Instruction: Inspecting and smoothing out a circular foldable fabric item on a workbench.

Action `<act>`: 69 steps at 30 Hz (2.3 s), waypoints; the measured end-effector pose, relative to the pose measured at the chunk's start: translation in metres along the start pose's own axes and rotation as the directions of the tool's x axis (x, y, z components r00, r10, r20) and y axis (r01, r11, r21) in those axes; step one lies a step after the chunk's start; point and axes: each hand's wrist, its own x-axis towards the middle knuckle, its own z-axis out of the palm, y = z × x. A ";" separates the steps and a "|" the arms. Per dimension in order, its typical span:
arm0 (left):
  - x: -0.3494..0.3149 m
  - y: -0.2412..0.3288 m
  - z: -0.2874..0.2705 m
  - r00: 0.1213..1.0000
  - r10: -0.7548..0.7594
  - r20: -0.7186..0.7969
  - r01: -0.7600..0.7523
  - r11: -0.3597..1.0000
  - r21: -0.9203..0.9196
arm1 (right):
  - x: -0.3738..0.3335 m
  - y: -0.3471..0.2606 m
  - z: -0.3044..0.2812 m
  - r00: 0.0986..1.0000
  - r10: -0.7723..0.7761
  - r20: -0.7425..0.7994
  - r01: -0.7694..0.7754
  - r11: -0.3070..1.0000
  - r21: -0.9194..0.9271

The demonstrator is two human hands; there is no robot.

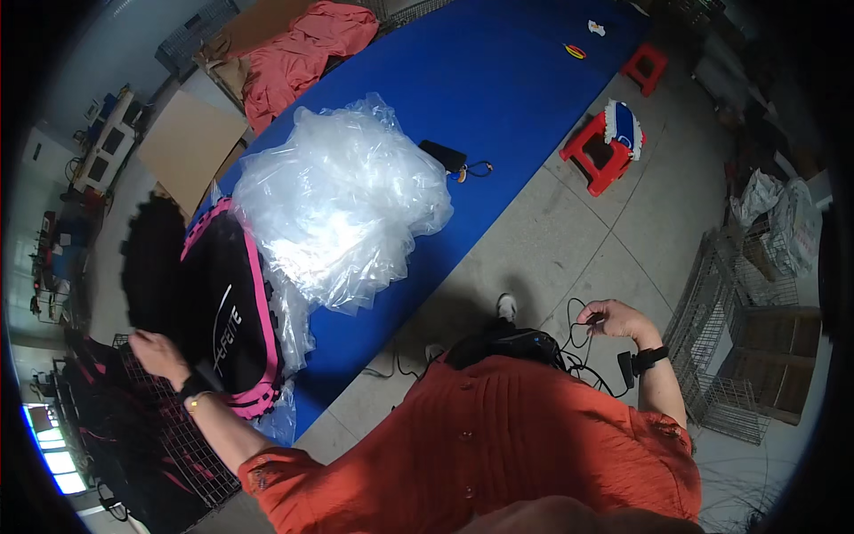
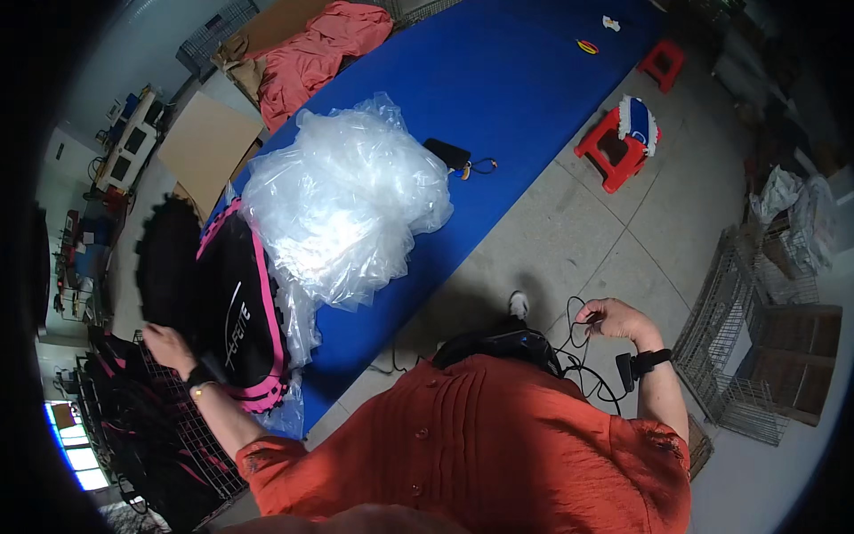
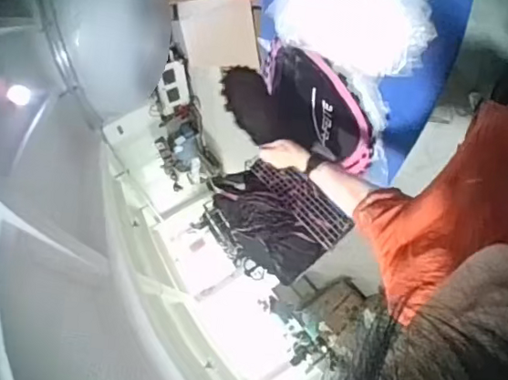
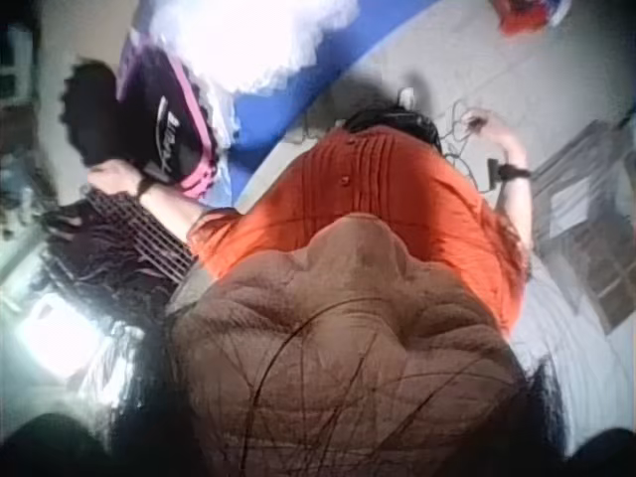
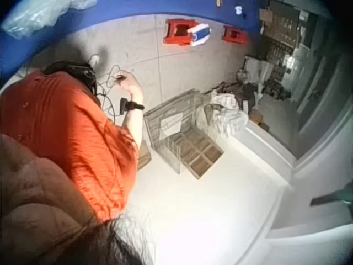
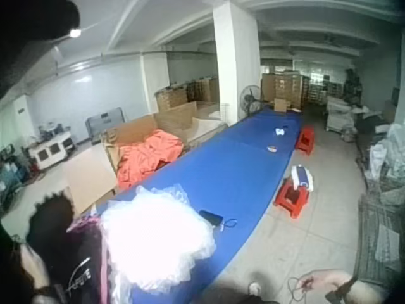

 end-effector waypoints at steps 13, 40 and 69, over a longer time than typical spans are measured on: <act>0.118 0.361 -0.232 0.784 0.207 -0.585 -0.424 0.867 -0.262 | 0.026 0.074 -0.142 0.978 -0.200 -0.063 0.188 0.969 -0.160; -0.061 1.052 -0.236 0.879 0.466 0.105 0.302 -0.373 -0.877 | 0.037 0.002 -0.458 0.395 -0.396 -0.829 0.751 0.658 0.044; -0.252 1.196 0.051 0.655 0.746 0.121 0.360 -0.168 -0.918 | 0.040 0.023 -0.816 0.366 -0.638 -0.678 0.793 0.594 -0.131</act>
